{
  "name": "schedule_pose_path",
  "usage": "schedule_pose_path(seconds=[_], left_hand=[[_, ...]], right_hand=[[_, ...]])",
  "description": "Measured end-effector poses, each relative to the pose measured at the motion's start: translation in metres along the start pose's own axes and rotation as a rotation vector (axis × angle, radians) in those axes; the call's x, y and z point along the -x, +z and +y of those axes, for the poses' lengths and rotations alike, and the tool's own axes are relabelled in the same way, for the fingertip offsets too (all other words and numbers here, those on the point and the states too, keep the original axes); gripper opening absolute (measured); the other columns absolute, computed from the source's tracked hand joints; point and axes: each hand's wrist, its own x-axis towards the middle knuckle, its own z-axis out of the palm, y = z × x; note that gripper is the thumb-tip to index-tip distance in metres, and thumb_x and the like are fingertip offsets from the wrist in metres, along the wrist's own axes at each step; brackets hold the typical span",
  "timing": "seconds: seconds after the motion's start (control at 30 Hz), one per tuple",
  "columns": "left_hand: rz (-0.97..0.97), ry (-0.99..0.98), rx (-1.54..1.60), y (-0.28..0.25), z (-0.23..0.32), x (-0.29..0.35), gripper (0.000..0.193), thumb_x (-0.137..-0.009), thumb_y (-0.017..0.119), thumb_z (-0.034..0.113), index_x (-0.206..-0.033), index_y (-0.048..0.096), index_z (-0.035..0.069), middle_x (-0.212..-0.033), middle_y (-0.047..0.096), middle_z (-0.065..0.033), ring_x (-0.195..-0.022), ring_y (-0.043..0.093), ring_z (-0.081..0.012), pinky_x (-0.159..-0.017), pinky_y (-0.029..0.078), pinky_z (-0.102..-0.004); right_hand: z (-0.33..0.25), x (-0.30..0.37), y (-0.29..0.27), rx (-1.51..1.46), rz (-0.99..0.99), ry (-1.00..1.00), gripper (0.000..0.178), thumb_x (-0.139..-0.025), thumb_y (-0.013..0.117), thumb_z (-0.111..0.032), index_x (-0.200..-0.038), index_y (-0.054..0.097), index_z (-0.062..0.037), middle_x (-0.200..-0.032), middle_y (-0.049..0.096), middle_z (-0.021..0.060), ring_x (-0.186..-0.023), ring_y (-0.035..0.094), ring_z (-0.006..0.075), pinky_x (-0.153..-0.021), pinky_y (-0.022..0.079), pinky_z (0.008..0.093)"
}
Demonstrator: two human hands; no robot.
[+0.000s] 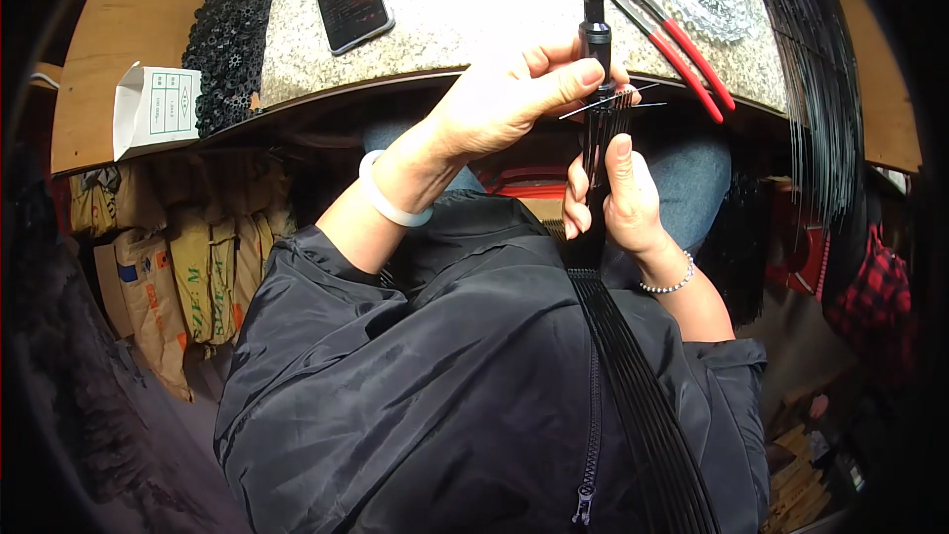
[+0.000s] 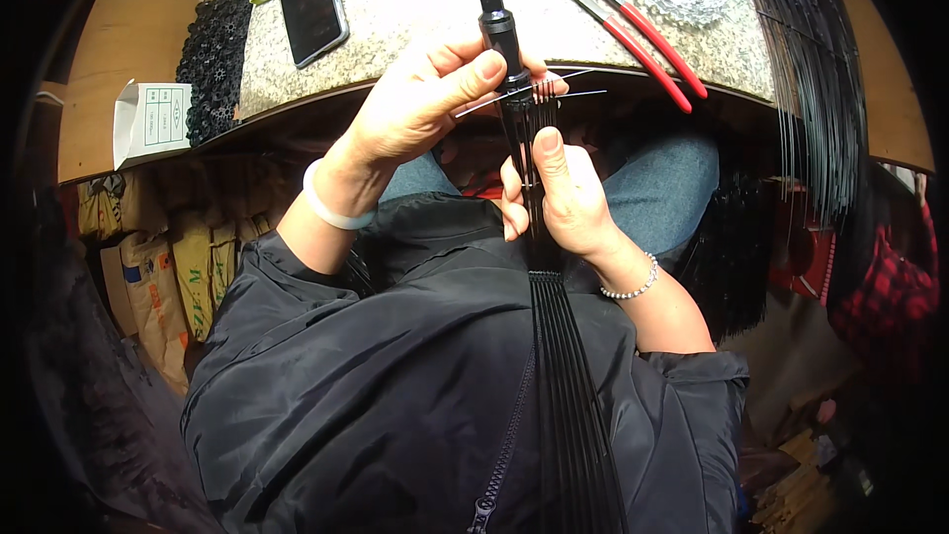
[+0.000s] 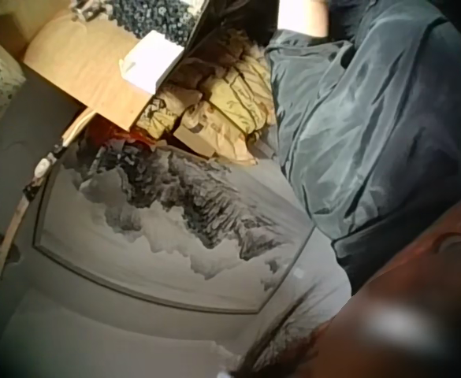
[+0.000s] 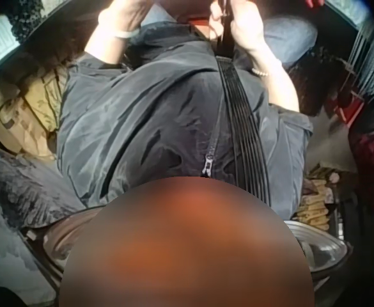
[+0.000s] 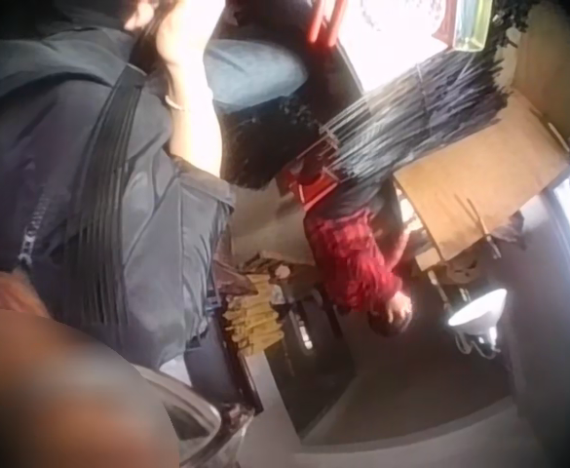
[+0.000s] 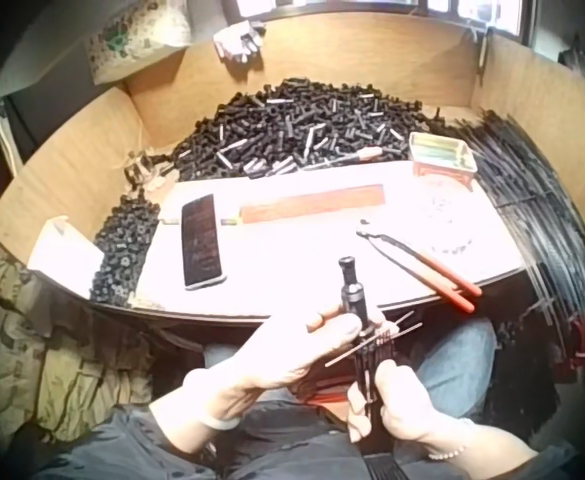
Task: Assembling umbrella frames by attaching metal ribs to a central hub and securing them with wire using pliers.
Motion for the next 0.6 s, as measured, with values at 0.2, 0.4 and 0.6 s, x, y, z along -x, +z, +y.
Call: schedule_pose_path(seconds=[0.2,0.4,0.6], left_hand=[[-0.029,-0.023,-0.082,0.003,0.003,0.003,0.03,-0.093,0.052,0.024,-0.111,0.058,0.0,-0.107,0.062,-0.0136,-0.1,0.06,-0.0198,-0.089,0.047,-0.0308],[-0.012,0.054,-0.025,0.008,0.0,0.007,0.044,-0.09,0.058,0.032,-0.12,0.052,0.0,-0.107,0.061,-0.0091,-0.092,0.059,-0.0124,-0.084,0.046,-0.026],[0.099,0.021,-0.342,0.026,0.006,0.018,0.043,-0.086,0.059,0.003,-0.126,0.045,-0.005,-0.115,0.058,-0.013,-0.059,0.062,-0.0117,-0.057,0.053,-0.0236]], right_hand=[[0.001,-0.001,-0.002,-0.014,0.001,0.006,0.066,-0.092,0.03,-0.058,-0.07,0.051,0.0006,-0.049,0.048,0.0084,-0.044,0.052,0.0169,-0.045,0.046,0.0269],[0.003,-0.001,-0.003,-0.013,-0.008,-0.003,0.067,-0.092,0.029,-0.059,-0.069,0.05,0.0003,-0.048,0.048,0.0083,-0.043,0.052,0.0174,-0.044,0.046,0.0268],[0.006,-0.001,-0.008,-0.032,-0.056,-0.044,0.067,-0.092,0.026,-0.059,-0.068,0.05,-0.0006,-0.049,0.049,0.0087,-0.041,0.051,0.0168,-0.042,0.044,0.0265]])
